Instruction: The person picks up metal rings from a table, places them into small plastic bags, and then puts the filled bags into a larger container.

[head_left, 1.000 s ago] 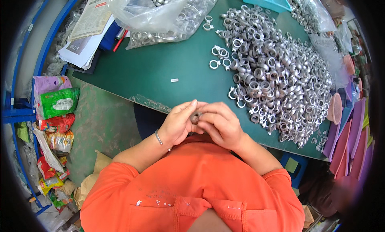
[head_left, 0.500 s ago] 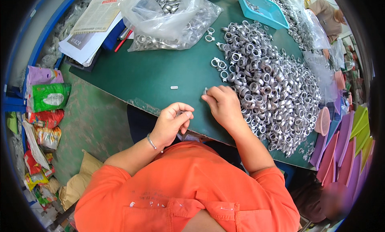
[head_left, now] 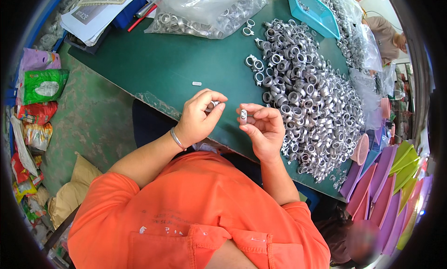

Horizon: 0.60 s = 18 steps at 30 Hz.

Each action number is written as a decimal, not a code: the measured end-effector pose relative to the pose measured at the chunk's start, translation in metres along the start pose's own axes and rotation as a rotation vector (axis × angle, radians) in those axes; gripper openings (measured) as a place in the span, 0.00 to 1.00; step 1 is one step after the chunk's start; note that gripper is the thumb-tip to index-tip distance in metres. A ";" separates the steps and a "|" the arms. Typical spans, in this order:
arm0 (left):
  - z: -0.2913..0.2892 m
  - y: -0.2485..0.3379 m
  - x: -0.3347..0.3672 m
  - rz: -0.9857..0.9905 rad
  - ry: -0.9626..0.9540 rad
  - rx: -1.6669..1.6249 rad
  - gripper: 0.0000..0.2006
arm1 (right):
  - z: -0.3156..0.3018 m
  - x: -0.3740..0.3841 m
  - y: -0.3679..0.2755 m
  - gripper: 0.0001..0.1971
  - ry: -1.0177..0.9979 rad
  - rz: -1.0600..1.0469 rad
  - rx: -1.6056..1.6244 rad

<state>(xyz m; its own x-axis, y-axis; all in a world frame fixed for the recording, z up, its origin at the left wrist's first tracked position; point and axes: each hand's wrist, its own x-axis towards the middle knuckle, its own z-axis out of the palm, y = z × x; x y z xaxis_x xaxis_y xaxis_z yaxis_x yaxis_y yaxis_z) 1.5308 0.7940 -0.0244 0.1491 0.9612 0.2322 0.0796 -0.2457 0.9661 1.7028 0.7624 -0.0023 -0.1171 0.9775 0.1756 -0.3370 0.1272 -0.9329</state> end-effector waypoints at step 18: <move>0.004 -0.006 -0.005 0.124 0.117 -0.021 0.05 | -0.022 0.118 -0.032 0.07 -0.007 0.044 -1.249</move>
<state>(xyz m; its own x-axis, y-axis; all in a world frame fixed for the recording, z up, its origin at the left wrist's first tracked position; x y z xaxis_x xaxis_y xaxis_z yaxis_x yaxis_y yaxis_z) 1.5334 0.7897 -0.0315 0.0411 0.9319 0.3604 0.0464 -0.3621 0.9310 1.7201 0.8773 0.0411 -0.1123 0.9845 0.1345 0.7831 0.1710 -0.5979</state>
